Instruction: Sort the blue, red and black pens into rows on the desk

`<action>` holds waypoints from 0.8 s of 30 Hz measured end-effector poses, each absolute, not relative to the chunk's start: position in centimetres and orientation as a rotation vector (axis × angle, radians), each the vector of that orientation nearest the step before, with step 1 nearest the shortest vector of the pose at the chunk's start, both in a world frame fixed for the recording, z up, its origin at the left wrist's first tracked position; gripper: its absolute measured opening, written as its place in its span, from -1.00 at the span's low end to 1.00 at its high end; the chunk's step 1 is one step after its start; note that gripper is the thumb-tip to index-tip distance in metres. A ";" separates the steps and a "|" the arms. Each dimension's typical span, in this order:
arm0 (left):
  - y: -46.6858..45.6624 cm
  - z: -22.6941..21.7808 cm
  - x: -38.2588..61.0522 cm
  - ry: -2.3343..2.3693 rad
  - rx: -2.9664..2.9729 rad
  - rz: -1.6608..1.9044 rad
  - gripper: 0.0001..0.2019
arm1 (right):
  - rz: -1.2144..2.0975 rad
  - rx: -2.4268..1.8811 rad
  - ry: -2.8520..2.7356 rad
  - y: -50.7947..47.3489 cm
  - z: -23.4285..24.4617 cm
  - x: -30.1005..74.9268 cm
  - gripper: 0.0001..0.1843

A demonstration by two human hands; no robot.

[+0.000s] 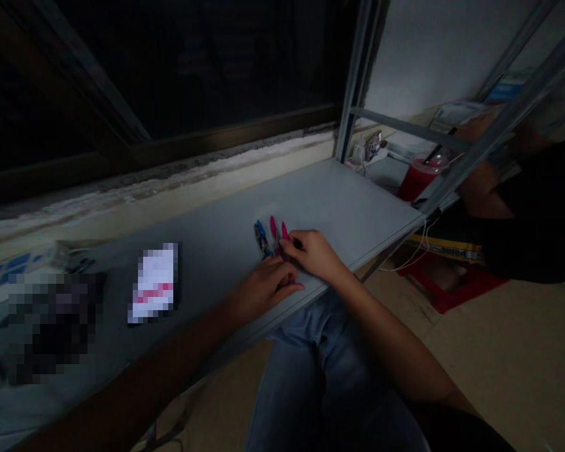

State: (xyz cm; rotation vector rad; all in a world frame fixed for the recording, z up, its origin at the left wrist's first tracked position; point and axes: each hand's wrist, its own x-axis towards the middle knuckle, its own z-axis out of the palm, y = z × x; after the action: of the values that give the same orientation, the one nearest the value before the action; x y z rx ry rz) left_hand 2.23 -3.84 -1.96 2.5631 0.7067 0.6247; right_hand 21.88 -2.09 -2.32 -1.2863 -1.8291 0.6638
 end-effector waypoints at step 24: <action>-0.7 -1.6 0.2 1.053 2.730 0.672 -0.65 | 0.470 -1.781 -2.734 8.5 4.6 16.7 -0.57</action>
State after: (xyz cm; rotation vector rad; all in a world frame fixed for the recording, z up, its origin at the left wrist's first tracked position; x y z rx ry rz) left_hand 0.24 -0.67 -1.63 2.7305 1.0533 0.6721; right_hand 16.66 8.48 4.57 -1.7815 -2.7336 0.4697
